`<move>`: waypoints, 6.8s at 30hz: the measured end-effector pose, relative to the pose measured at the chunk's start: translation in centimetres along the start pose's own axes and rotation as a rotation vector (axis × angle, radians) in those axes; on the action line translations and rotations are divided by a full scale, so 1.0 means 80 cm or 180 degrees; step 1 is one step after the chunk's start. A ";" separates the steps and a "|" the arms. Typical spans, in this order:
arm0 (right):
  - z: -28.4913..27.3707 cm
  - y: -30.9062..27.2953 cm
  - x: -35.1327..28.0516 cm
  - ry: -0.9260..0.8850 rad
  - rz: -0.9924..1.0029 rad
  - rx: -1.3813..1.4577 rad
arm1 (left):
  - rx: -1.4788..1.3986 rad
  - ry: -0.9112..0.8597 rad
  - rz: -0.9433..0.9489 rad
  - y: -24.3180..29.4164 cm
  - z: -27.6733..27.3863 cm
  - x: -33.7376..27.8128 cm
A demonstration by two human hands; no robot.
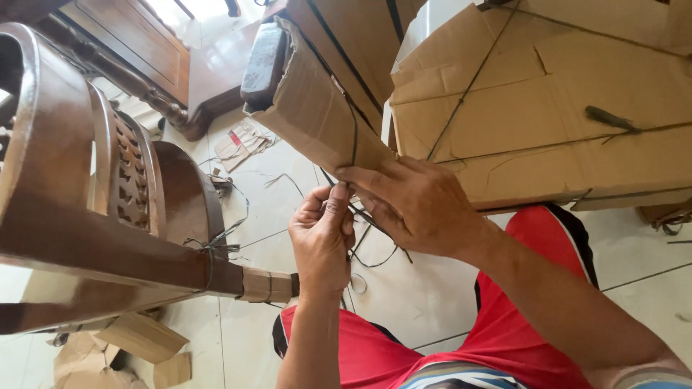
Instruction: Wrapping and securing cardboard protection onto the backrest of a wooden chair using plastic ties.
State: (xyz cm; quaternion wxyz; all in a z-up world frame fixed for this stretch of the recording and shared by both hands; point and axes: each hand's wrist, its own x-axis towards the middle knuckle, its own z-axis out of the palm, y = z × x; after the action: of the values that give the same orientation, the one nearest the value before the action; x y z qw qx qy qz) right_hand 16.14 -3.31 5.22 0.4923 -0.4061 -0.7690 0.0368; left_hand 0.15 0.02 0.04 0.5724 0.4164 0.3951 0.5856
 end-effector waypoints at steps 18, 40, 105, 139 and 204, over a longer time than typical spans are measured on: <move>0.010 0.012 -0.012 -0.0016 0.0334 -0.0678 | 0.0747 0.0556 0.1376 -0.012 0.036 -0.016; 0.043 0.020 0.006 0.0337 0.1045 0.0562 | 0.1375 0.0093 0.1737 -0.037 0.000 -0.011; 0.006 0.036 0.002 0.1481 0.2035 0.4670 | 0.2715 -0.0229 0.2287 0.048 -0.029 0.033; 0.069 0.008 -0.017 0.0128 0.0629 0.1929 | 0.1202 -0.0348 0.1284 0.012 -0.012 0.012; 0.037 -0.013 -0.027 0.0182 0.1969 0.3766 | 0.1529 -0.0552 0.1235 0.052 -0.047 0.052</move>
State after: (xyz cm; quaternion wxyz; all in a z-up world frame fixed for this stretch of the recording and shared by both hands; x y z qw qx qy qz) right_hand 13.59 -4.41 2.62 0.6191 -0.2702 -0.4538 0.5812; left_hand -4.79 4.09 2.82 0.3669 0.6555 0.3850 0.5361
